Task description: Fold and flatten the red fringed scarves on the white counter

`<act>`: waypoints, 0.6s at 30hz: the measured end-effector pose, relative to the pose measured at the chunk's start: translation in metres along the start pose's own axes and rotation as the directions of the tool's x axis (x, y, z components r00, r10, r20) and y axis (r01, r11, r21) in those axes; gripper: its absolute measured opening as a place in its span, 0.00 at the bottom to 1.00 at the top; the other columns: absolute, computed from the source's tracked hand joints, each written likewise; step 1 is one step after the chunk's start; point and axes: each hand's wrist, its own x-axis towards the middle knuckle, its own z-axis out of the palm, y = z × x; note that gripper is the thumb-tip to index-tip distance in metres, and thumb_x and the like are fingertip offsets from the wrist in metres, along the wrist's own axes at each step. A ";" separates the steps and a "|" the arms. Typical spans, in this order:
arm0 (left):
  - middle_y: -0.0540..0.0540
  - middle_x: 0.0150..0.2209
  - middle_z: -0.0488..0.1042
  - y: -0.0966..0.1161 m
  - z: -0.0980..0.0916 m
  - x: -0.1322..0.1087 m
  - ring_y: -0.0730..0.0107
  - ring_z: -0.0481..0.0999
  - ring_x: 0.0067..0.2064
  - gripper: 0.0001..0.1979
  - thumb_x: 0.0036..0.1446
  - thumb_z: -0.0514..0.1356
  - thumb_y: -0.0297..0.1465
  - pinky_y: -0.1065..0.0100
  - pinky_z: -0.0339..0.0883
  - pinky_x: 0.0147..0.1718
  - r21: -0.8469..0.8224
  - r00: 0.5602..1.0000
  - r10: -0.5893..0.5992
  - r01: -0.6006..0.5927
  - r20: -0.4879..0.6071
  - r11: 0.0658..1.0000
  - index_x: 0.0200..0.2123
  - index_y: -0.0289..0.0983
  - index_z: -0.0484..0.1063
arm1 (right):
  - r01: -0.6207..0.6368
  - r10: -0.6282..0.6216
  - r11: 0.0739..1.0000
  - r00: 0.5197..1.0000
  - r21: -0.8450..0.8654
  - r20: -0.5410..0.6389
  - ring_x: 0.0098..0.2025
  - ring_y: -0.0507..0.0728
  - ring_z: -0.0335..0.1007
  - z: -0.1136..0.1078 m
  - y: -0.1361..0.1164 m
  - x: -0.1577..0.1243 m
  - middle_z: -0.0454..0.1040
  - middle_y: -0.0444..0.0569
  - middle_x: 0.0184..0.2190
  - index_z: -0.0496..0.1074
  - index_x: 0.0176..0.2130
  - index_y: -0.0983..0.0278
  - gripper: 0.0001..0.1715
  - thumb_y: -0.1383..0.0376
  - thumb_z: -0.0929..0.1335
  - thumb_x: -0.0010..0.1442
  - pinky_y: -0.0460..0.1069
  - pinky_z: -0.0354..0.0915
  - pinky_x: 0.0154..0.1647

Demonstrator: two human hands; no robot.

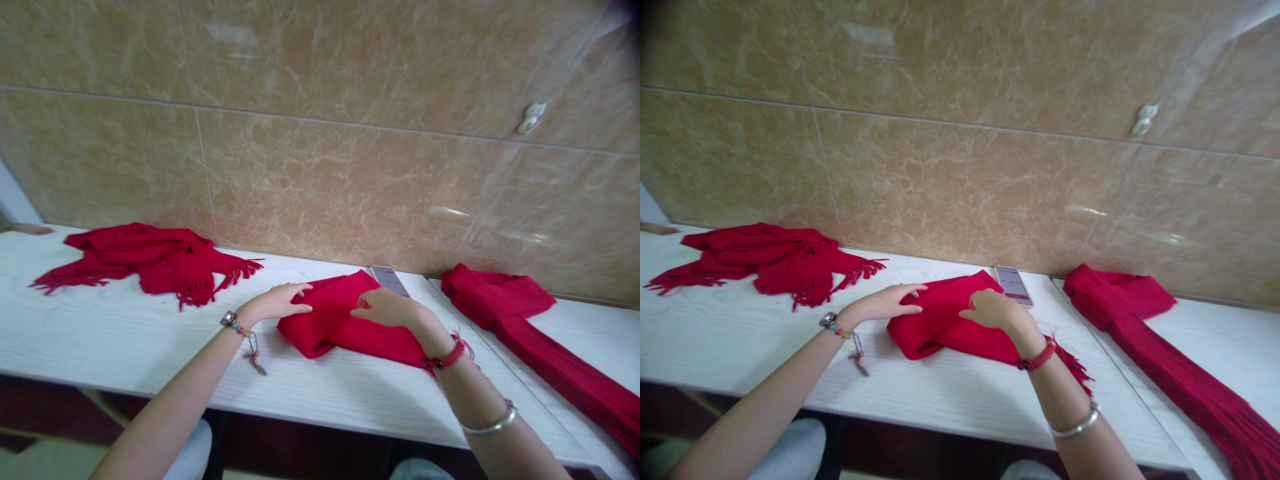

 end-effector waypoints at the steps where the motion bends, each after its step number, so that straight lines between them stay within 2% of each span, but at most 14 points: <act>1: 0.41 0.53 0.67 -0.001 0.001 0.001 0.63 0.67 0.51 0.28 0.53 0.55 0.41 0.67 0.57 0.50 0.011 1.000 0.010 -0.010 -0.011 1.000 0.55 0.36 0.59 | 0.006 -0.006 1.000 1.000 0.002 0.016 0.42 0.62 0.69 0.008 0.002 -0.004 0.74 0.60 0.41 0.72 0.41 0.70 0.20 0.58 0.62 0.58 0.51 0.62 0.41; 4: 0.43 0.54 0.66 -0.002 0.006 0.003 0.64 0.66 0.52 0.25 0.55 0.54 0.40 0.67 0.56 0.51 0.018 0.999 0.023 -0.023 -0.032 1.000 0.54 0.38 0.60 | 0.033 -0.029 0.997 0.998 0.070 -0.057 0.47 0.63 0.67 0.034 0.015 -0.010 0.71 0.62 0.46 0.68 0.47 0.72 0.23 0.59 0.63 0.57 0.52 0.60 0.46; 6: 0.43 0.54 0.65 0.000 0.008 0.005 0.64 0.65 0.53 0.23 0.56 0.53 0.40 0.67 0.55 0.51 0.038 1.000 0.006 -0.006 -0.021 0.999 0.54 0.38 0.61 | 0.050 -0.037 0.986 0.996 0.162 -0.081 0.48 0.62 0.66 0.044 0.020 -0.017 0.71 0.60 0.46 0.68 0.47 0.71 0.21 0.62 0.64 0.56 0.52 0.59 0.48; 9: 0.42 0.54 0.65 0.005 0.010 0.007 0.62 0.65 0.53 0.23 0.56 0.53 0.40 0.65 0.54 0.51 0.119 0.999 -0.032 0.030 0.015 0.992 0.53 0.37 0.61 | 0.086 -0.098 0.915 0.995 0.393 0.009 0.44 0.60 0.69 0.048 0.010 -0.037 0.73 0.54 0.43 0.70 0.43 0.66 0.17 0.62 0.64 0.55 0.53 0.61 0.47; 11: 0.41 0.53 0.66 0.009 0.012 0.008 0.59 0.64 0.54 0.22 0.55 0.53 0.40 0.61 0.53 0.51 0.193 0.998 -0.064 0.058 0.027 0.979 0.51 0.37 0.63 | 0.089 -0.142 0.820 0.988 0.566 0.051 0.42 0.59 0.69 0.049 -0.007 -0.055 0.74 0.50 0.43 0.69 0.44 0.63 0.18 0.62 0.65 0.52 0.53 0.62 0.46; 13: 0.40 0.51 0.68 0.013 0.013 0.010 0.57 0.64 0.53 0.19 0.56 0.53 0.40 0.58 0.53 0.51 0.259 0.996 -0.089 0.081 0.020 0.962 0.47 0.37 0.66 | 0.041 -0.123 0.705 0.990 0.708 0.066 0.44 0.59 0.68 0.051 -0.024 -0.071 0.73 0.49 0.44 0.67 0.46 0.62 0.23 0.64 0.67 0.49 0.53 0.62 0.46; 17: 0.41 0.43 0.72 0.017 0.017 0.012 0.57 0.68 0.48 0.17 0.59 0.47 0.41 0.56 0.54 0.49 0.276 0.997 -0.071 0.066 0.010 0.959 0.38 0.37 0.70 | -0.045 -0.217 0.323 0.969 0.945 0.120 0.43 0.58 0.69 0.055 -0.042 -0.083 0.72 0.50 0.45 0.58 0.54 0.61 0.34 0.60 0.67 0.48 0.53 0.64 0.44; 18: 0.41 0.43 0.73 0.017 0.019 0.012 0.57 0.68 0.48 0.17 0.59 0.47 0.41 0.54 0.52 0.50 0.269 0.998 -0.070 0.070 -0.009 0.961 0.39 0.37 0.69 | -0.065 -0.225 0.298 0.965 0.952 0.136 0.41 0.57 0.70 0.056 -0.041 -0.081 0.72 0.49 0.44 0.54 0.56 0.61 0.38 0.59 0.67 0.48 0.53 0.65 0.42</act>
